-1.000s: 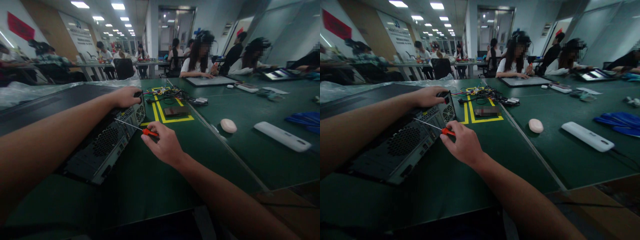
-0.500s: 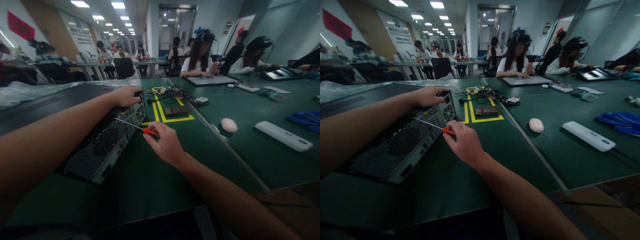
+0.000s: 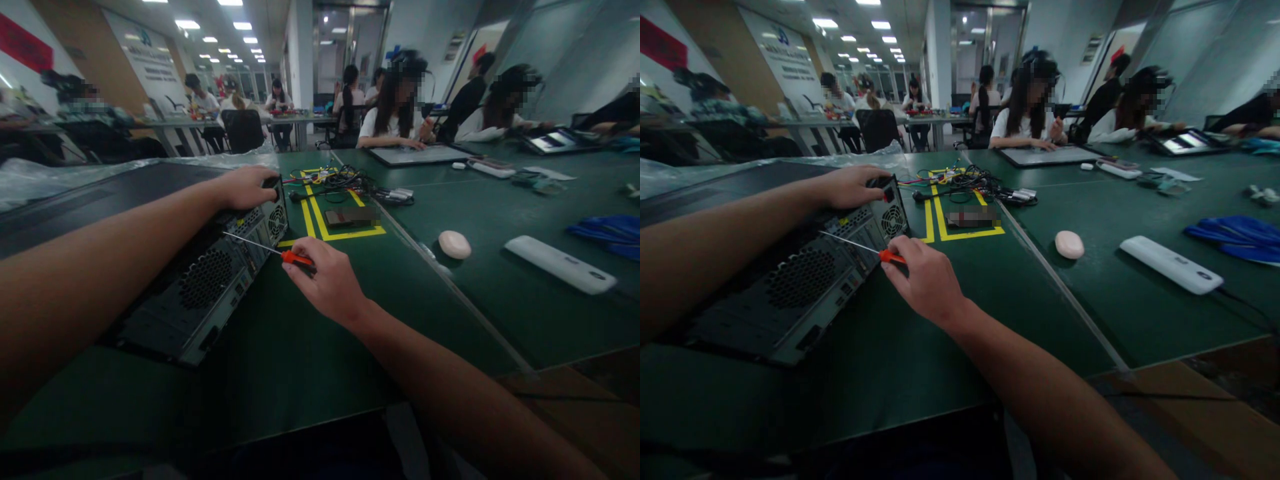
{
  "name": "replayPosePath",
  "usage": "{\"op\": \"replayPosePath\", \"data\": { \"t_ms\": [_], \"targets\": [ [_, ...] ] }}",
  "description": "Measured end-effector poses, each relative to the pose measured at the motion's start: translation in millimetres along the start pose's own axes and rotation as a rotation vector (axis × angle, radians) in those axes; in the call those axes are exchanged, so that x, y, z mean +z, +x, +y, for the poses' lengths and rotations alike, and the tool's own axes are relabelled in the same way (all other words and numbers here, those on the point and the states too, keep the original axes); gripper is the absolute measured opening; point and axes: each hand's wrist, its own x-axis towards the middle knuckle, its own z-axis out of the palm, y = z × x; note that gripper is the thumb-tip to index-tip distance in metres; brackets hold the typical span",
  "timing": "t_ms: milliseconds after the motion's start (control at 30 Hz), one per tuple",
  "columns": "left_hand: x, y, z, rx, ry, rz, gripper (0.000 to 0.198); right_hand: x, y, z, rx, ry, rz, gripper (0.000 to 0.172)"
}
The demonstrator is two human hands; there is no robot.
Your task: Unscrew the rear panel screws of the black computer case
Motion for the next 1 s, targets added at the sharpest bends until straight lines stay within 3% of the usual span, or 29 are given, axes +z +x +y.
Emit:
{"op": "replayPosePath", "data": {
  "t_ms": [733,1000],
  "targets": [
    [0.8,2.2,-2.1,-0.024,-0.011,0.000,0.065,-0.7,0.1,-1.9,-0.027,-0.018,0.044,0.011],
    [0.0,1.6,-0.7,-0.018,0.011,-0.015,0.068,-0.1,0.9,-5.3,0.032,-0.047,0.065,0.027]
  ]
}}
